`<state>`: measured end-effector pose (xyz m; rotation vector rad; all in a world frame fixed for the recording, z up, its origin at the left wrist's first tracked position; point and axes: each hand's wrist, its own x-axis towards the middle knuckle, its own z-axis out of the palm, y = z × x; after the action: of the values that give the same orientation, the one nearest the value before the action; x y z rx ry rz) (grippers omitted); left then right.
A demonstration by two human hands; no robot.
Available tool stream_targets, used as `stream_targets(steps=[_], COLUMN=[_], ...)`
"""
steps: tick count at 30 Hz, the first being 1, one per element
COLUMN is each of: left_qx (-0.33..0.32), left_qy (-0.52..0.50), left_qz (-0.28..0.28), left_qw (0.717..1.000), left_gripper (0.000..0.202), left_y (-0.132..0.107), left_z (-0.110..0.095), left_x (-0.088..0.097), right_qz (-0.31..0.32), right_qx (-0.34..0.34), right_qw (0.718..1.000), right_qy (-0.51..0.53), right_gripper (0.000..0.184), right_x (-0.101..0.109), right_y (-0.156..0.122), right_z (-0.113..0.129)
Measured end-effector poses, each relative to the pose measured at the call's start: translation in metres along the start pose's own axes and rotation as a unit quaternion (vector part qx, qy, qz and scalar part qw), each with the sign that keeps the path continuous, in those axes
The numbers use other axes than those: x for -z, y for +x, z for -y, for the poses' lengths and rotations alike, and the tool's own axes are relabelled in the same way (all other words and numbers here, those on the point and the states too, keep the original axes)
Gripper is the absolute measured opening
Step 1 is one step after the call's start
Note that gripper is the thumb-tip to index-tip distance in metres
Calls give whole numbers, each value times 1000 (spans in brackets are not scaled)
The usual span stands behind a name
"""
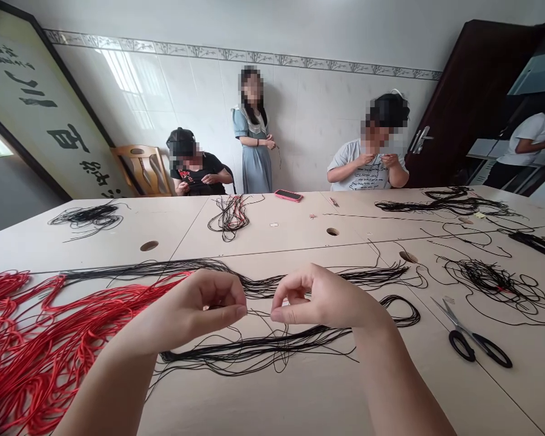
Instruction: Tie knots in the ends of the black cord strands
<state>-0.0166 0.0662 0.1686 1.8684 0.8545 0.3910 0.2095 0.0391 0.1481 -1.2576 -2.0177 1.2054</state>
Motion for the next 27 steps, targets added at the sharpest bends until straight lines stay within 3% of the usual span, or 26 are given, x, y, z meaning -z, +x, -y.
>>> stream_targets(steps=[8, 12, 16, 19, 24, 27], left_qx=[2, 1, -4, -16, 1, 16], left_qy=[-8, -25, -43, -56, -56, -53], left_qz=[4, 15, 15, -9, -64, -103], left_qw=[1000, 1000, 999, 998, 996, 993], left_gripper=[15, 17, 19, 20, 19, 20], left_y=[-1, 0, 2, 3, 4, 3], left_z=[0, 1, 2, 3, 1, 2], left_x=[1, 1, 1, 2, 6, 10], right_qz=[9, -33, -98, -110, -70, -70], right_qx=[-17, -13, 39, 58, 37, 45], right_qw=[999, 997, 988, 980, 961, 966], right_qy=[32, 70, 112, 152, 266, 243], right_gripper=[22, 24, 21, 22, 32, 34], right_x=[-1, -5, -15, -25, -34, -28], right_y=[2, 4, 9, 16, 23, 18], right_z=[2, 4, 7, 9, 10, 9])
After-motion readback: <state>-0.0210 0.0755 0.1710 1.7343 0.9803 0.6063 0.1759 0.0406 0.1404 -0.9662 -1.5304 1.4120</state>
